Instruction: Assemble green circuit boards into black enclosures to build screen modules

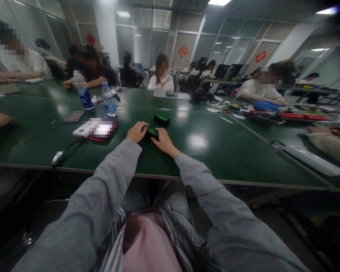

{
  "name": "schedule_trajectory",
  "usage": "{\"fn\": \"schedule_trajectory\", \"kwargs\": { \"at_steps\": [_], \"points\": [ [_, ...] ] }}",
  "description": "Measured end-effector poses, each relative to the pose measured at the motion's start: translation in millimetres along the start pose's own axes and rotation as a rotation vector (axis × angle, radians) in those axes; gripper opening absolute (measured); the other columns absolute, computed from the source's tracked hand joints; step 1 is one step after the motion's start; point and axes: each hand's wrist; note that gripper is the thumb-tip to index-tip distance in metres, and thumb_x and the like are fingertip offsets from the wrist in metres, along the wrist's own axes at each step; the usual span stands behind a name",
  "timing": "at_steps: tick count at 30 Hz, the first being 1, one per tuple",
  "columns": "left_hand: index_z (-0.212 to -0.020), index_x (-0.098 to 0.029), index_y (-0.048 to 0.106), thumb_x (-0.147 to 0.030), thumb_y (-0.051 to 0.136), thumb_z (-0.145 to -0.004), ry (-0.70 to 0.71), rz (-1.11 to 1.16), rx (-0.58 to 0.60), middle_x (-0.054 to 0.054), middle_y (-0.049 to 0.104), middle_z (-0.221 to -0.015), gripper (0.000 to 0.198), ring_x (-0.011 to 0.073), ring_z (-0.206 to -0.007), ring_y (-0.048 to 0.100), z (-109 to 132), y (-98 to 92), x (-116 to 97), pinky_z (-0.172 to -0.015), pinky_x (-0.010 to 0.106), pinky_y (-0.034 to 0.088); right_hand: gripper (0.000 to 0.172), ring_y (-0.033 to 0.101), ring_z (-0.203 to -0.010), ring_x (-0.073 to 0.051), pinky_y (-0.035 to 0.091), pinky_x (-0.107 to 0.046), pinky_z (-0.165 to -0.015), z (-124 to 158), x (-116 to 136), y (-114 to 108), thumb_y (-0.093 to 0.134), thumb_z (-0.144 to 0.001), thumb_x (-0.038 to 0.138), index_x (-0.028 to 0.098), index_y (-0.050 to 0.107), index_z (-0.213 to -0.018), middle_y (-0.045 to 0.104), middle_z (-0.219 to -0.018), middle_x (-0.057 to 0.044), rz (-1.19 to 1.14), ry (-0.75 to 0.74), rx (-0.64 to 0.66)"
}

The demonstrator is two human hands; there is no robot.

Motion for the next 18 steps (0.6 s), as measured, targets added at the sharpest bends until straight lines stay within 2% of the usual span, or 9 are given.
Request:
{"fn": "schedule_trajectory", "kwargs": {
  "at_steps": [5,9,12,15,18],
  "points": [
    [-0.117,-0.031,0.058,-0.03,0.043,-0.094,-0.022,-0.006,0.02,0.004,0.059,-0.119,0.028,0.0206,-0.105,0.06,0.9,-1.8,-2.5,-0.092,0.035,0.048,0.046,0.05,-0.111,-0.027,0.044,-0.047,-0.099,-3.8,-1.6,-0.8,0.044,-0.095,0.049,0.016,0.05,-0.125,0.052,-0.116,-0.015,-0.106,0.054,-0.045],
    [-0.117,-0.031,0.058,-0.03,0.043,-0.094,-0.003,-0.001,0.013,0.004,0.059,-0.119,0.028,0.0199,-0.104,0.06,0.6,-1.0,0.1,-0.092,0.035,0.047,0.053,0.052,-0.108,-0.023,0.043,-0.042,-0.099,-11.1,-13.9,-8.6,0.025,-0.099,0.057,0.018,0.056,-0.115,0.056,-0.11,-0.012,-0.156,0.16,-0.209],
    [-0.117,-0.031,0.057,-0.03,0.043,-0.094,0.02,-0.001,0.008,0.004,0.059,-0.118,0.028,0.0197,-0.101,0.061,-0.7,1.0,3.5,-0.09,0.035,0.048,0.054,0.049,-0.113,-0.025,0.041,-0.045,-0.099,-14.5,-26.9,-15.3,0.023,-0.099,0.057,0.019,0.055,-0.118,0.056,-0.117,-0.013,-0.078,0.236,-0.306],
    [-0.117,-0.03,0.057,-0.03,0.043,-0.094,0.019,-0.002,0.009,0.004,0.059,-0.118,0.027,0.0193,-0.101,0.061,-2.2,3.4,6.0,-0.09,0.035,0.048,0.05,0.041,-0.126,-0.026,0.038,-0.049,-0.102,-14.9,-36.1,-17.7,0.024,-0.099,0.053,0.022,0.051,-0.128,0.049,-0.137,-0.011,0.0,0.292,-0.26],
    [-0.116,-0.03,0.058,-0.03,0.043,-0.094,0.022,0.003,-0.004,0.003,0.059,-0.118,0.027,0.0191,-0.101,0.061,-2.8,5.3,7.0,-0.091,0.035,0.048,0.048,0.035,-0.132,-0.027,0.035,-0.052,-0.104,-13.9,-39.8,-15.0,0.031,-0.099,0.047,0.025,0.042,-0.14,0.042,-0.147,-0.008,0.027,0.294,-0.125]
  ]
}}
Point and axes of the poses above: each hand's wrist, its own z-axis away from the middle knuckle, its own y-axis out of the palm, x = y × z
